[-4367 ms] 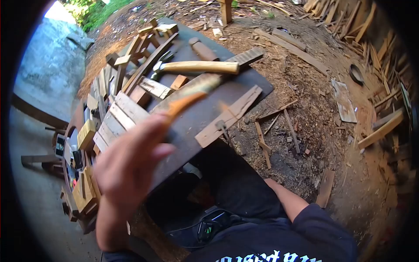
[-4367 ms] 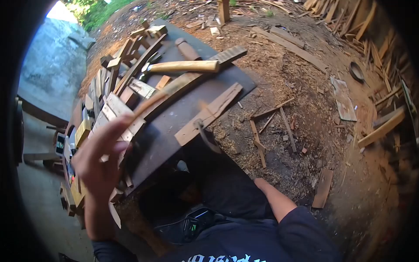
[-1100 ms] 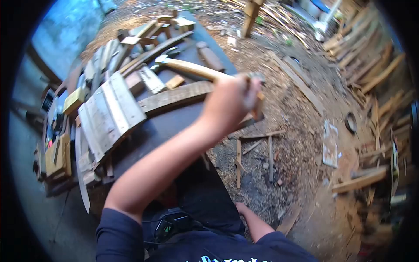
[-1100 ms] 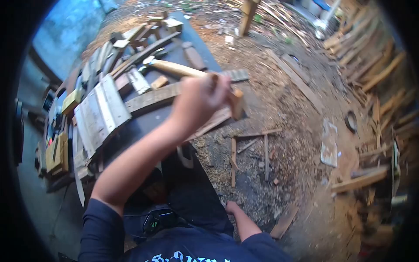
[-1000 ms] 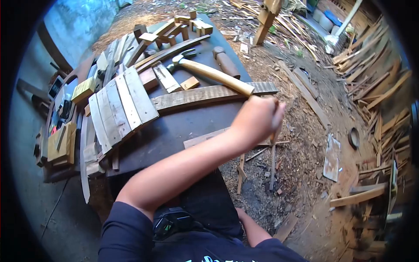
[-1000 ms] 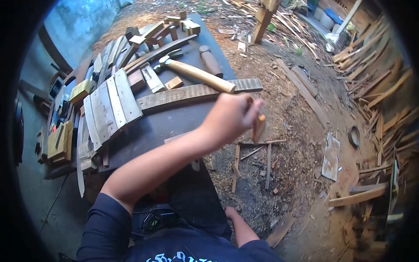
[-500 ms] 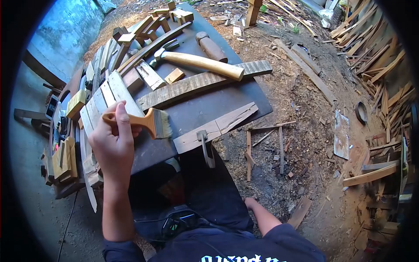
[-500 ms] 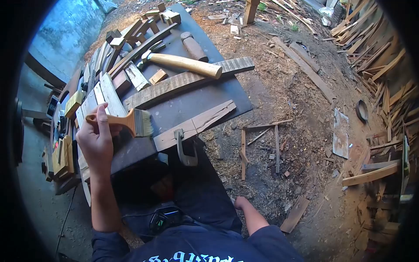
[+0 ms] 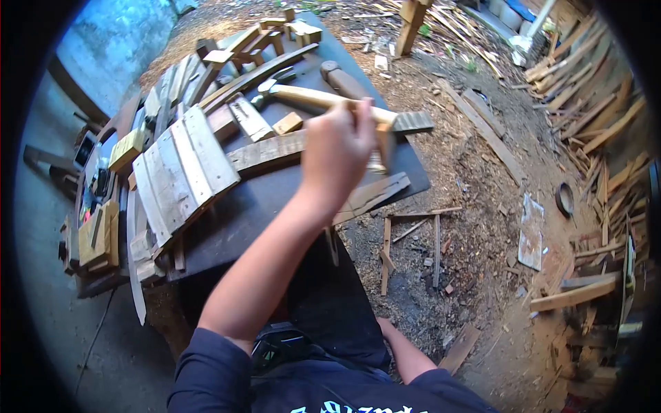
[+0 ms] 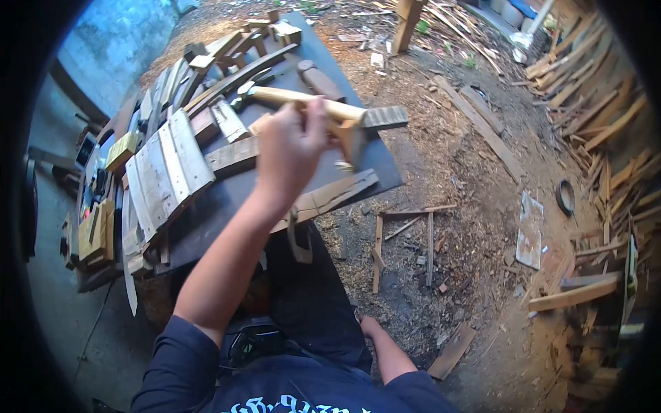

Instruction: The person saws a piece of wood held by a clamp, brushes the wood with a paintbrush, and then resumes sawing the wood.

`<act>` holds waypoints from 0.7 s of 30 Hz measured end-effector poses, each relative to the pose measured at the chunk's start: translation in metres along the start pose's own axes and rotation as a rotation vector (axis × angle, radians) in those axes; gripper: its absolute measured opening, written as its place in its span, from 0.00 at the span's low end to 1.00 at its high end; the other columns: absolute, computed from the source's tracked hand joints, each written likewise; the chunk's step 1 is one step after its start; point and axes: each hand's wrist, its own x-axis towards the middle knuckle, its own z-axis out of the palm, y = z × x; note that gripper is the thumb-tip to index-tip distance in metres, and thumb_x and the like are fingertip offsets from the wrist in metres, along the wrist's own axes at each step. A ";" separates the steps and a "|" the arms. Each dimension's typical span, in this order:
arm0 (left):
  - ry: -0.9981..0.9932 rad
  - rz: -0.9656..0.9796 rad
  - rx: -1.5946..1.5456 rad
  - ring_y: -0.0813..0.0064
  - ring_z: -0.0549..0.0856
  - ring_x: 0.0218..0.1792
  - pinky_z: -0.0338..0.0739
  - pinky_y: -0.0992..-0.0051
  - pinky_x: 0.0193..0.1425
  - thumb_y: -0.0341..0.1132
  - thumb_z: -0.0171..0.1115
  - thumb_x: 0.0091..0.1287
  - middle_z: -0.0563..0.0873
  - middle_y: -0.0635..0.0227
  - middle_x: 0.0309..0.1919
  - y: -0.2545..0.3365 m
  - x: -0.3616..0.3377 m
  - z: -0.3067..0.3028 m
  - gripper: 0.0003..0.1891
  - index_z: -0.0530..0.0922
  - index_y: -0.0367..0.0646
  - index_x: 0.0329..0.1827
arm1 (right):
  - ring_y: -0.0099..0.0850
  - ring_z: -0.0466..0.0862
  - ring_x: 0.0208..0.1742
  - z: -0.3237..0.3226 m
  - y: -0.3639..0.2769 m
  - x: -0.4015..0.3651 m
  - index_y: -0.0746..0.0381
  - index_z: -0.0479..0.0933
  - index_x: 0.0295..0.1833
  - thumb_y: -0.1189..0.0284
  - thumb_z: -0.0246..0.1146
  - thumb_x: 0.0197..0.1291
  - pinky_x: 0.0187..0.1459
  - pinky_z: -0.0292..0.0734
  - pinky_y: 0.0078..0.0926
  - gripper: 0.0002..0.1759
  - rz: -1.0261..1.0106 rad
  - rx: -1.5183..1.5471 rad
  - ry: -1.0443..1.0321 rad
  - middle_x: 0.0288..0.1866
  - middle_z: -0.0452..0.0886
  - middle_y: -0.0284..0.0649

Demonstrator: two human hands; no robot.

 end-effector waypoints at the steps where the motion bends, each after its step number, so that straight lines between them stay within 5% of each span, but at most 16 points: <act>1: -0.029 -0.012 -0.031 0.52 0.91 0.24 0.84 0.59 0.31 0.39 0.63 0.82 0.89 0.47 0.23 0.005 -0.001 0.008 0.21 0.85 0.29 0.33 | 0.55 0.88 0.64 0.014 0.016 0.007 0.60 0.87 0.62 0.48 0.71 0.59 0.66 0.83 0.48 0.33 -0.020 0.054 0.026 0.61 0.89 0.59; 4: -0.119 -0.043 -0.225 0.45 0.91 0.27 0.84 0.55 0.36 0.39 0.63 0.81 0.88 0.42 0.25 0.017 -0.006 0.024 0.21 0.86 0.29 0.32 | 0.56 0.89 0.63 0.020 0.037 0.004 0.62 0.88 0.59 0.48 0.73 0.58 0.66 0.83 0.48 0.32 -0.034 0.090 0.059 0.60 0.89 0.59; 5: -0.192 -0.040 -0.160 0.72 0.95 0.30 0.87 0.75 0.34 0.41 0.61 0.85 0.93 0.55 0.26 0.016 -0.008 0.020 0.21 0.87 0.27 0.42 | 0.56 0.89 0.63 0.011 0.032 -0.007 0.62 0.88 0.59 0.49 0.73 0.58 0.66 0.83 0.48 0.32 -0.015 0.015 0.044 0.60 0.89 0.59; 8: -0.089 -0.028 -0.177 0.59 0.93 0.26 0.85 0.63 0.35 0.39 0.62 0.82 0.90 0.48 0.25 0.023 -0.015 -0.032 0.20 0.88 0.29 0.38 | 0.55 0.89 0.64 -0.009 0.009 -0.029 0.62 0.88 0.58 0.50 0.73 0.59 0.66 0.83 0.48 0.30 0.070 -0.009 0.044 0.60 0.89 0.58; 10: -0.031 -0.068 -0.030 0.70 0.94 0.29 0.85 0.70 0.32 0.38 0.61 0.84 0.92 0.55 0.26 0.030 -0.027 -0.093 0.18 0.89 0.30 0.43 | 0.55 0.89 0.64 -0.013 0.009 -0.021 0.62 0.88 0.59 0.52 0.73 0.60 0.67 0.83 0.48 0.29 0.070 -0.087 0.014 0.60 0.89 0.58; 11: 0.062 -0.032 0.080 0.74 0.95 0.32 0.86 0.75 0.32 0.37 0.60 0.85 0.93 0.58 0.28 0.023 -0.039 -0.119 0.16 0.89 0.31 0.49 | 0.55 0.89 0.63 -0.022 -0.008 -0.038 0.63 0.89 0.59 0.53 0.73 0.61 0.66 0.83 0.48 0.29 0.113 0.151 0.071 0.59 0.90 0.58; 14: 0.111 -0.105 0.534 0.81 0.91 0.28 0.85 0.80 0.33 0.37 0.60 0.85 0.91 0.64 0.28 0.024 -0.066 -0.193 0.17 0.88 0.28 0.53 | 0.54 0.89 0.63 -0.026 -0.016 -0.028 0.62 0.89 0.59 0.51 0.73 0.61 0.65 0.84 0.49 0.29 0.086 -0.070 0.027 0.59 0.90 0.59; 19: 0.073 -0.214 0.404 0.79 0.92 0.28 0.85 0.80 0.33 0.37 0.59 0.85 0.91 0.61 0.28 0.024 -0.075 -0.185 0.17 0.88 0.27 0.51 | 0.54 0.88 0.65 -0.024 -0.027 -0.017 0.62 0.88 0.61 0.50 0.72 0.61 0.67 0.83 0.47 0.31 0.070 0.167 0.021 0.60 0.89 0.59; 21: -0.019 -0.099 0.483 0.77 0.94 0.30 0.85 0.79 0.32 0.37 0.60 0.85 0.92 0.60 0.27 0.014 -0.063 -0.165 0.17 0.88 0.28 0.50 | 0.54 0.88 0.65 -0.025 -0.027 -0.011 0.62 0.88 0.61 0.50 0.72 0.61 0.67 0.82 0.47 0.32 0.041 0.214 0.050 0.60 0.89 0.59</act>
